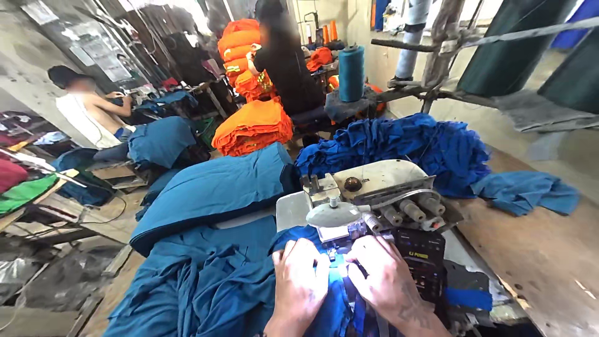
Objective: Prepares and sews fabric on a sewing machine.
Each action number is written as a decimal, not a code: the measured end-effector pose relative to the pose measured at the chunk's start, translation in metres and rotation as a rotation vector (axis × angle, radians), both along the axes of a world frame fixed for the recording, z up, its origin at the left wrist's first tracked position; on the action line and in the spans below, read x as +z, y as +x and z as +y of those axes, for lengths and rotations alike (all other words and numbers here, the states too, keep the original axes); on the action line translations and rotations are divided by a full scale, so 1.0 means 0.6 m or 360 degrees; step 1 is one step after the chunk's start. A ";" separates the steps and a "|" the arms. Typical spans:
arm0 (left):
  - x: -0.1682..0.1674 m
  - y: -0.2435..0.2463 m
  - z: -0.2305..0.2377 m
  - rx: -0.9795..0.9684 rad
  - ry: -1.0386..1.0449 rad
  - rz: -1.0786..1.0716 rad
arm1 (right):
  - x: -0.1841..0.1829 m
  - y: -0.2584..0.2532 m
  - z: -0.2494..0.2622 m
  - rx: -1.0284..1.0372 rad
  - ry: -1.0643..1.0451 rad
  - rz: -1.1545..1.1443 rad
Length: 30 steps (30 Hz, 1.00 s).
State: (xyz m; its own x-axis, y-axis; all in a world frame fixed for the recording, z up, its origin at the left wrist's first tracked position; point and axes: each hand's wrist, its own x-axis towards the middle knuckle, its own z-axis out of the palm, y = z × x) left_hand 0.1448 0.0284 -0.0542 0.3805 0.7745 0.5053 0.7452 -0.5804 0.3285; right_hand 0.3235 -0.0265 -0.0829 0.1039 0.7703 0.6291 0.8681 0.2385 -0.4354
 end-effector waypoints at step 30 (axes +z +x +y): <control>-0.040 -0.060 -0.024 -0.0305 0.0310 0.0175 | -0.037 -0.120 -0.133 0.0472 -0.0718 0.2062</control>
State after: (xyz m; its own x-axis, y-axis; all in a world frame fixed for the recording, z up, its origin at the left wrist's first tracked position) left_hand 0.1091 0.0139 -0.0780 0.5711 0.5756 0.5853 0.6407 -0.7583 0.1206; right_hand 0.2517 -0.1066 -0.1052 0.2123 0.9730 -0.0909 -0.2610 -0.0331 -0.9648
